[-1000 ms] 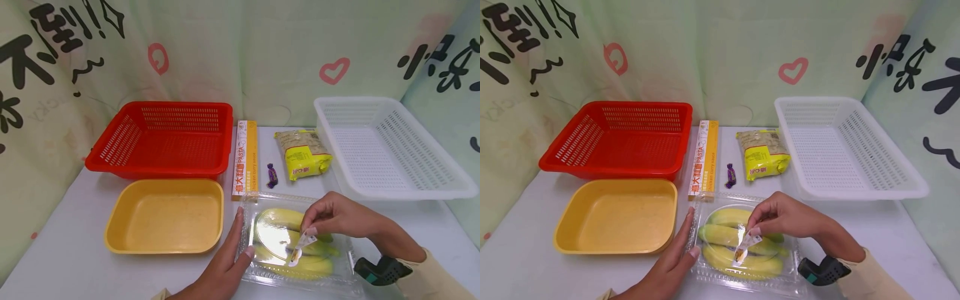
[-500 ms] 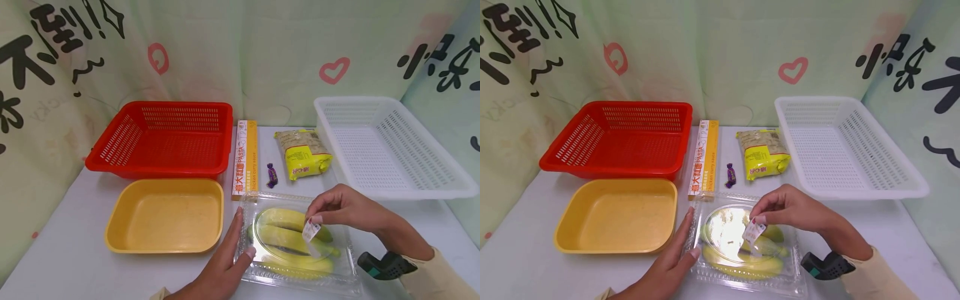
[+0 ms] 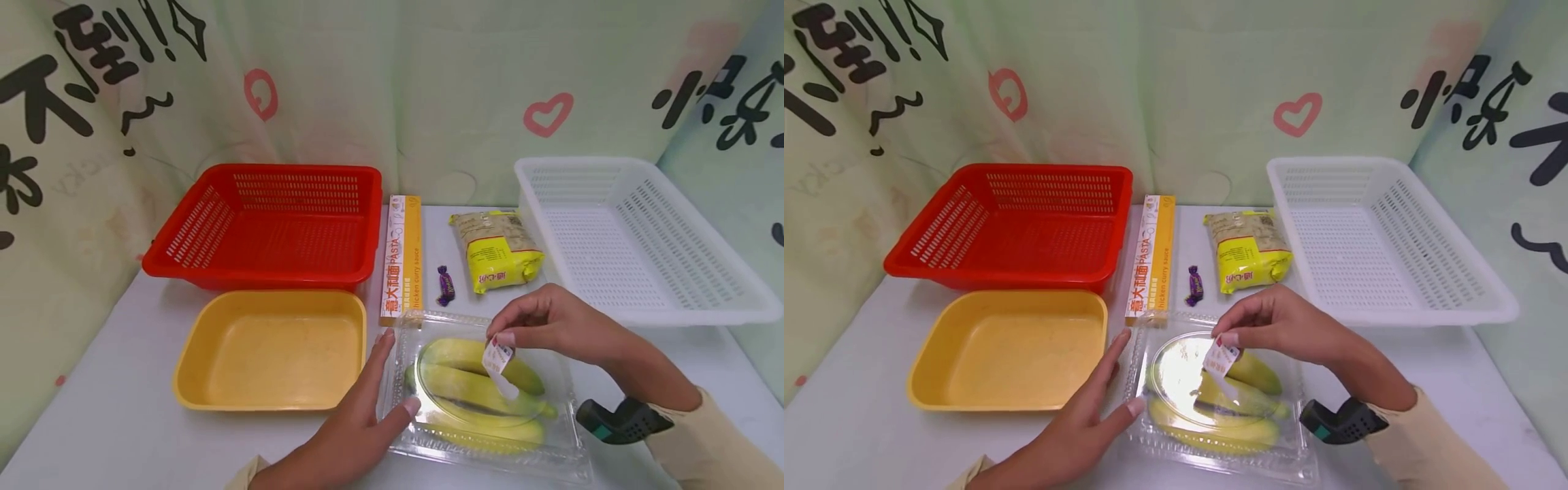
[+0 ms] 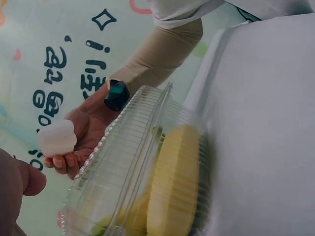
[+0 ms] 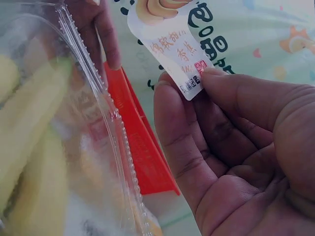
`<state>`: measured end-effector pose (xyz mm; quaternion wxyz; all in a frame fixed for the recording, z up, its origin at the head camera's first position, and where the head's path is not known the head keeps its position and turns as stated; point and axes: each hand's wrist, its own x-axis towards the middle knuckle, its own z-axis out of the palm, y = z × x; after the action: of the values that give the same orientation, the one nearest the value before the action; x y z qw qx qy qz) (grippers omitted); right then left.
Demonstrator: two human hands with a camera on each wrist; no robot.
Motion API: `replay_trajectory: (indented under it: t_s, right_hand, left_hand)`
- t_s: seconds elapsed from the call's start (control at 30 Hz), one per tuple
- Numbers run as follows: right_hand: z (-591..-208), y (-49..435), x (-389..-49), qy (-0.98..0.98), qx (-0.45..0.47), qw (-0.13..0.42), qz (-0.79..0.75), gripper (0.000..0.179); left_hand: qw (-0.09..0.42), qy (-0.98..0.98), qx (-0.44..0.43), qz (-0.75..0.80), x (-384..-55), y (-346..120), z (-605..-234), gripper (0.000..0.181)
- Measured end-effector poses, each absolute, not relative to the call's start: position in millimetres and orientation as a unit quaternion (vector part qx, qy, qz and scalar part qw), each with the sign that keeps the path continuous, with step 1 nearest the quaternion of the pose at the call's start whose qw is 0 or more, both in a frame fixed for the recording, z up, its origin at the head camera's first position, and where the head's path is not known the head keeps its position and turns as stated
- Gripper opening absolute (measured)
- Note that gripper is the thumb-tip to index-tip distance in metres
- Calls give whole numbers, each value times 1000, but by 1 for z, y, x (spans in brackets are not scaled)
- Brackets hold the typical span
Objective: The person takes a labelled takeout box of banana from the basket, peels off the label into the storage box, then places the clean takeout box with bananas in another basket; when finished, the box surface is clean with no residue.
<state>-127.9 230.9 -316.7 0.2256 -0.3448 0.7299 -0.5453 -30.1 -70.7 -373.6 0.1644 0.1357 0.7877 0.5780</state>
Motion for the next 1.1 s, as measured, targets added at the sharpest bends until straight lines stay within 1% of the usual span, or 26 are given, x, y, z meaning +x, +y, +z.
replay_trajectory:
  t_s: [0.2, 0.37, 0.57, 0.7, 0.83, 0.93, 1.1]
  right_hand:
    - [-309, 218, -133, 745, -342, 214, -532, 14]
    - [-303, 204, -139, 762, -329, 219, -512, 14]
    - [-297, 187, -148, 781, -297, 225, -502, 17]
    - [-299, 173, -153, 787, -282, 238, -494, 17]
    - [-303, 158, -155, 775, -294, 258, -496, 15]
    - [-303, 149, -155, 768, -302, 268, -498, 14]
    - [-302, 136, -154, 759, -306, 288, -497, 15]
  left_hand:
    - [137, 789, 151, 579, -36, -79, -363, 78]
    - [102, 787, 153, 588, -40, -86, -357, 79]
    - [84, 799, 153, 576, -45, -96, -351, 78]
    - [42, 834, 157, 527, -48, -107, -350, 78]
    - [11, 866, 147, 478, -49, -123, -352, 76]
    - [21, 872, 133, 470, -52, -134, -352, 76]
    - [79, 870, 91, 479, -54, -149, -346, 75]
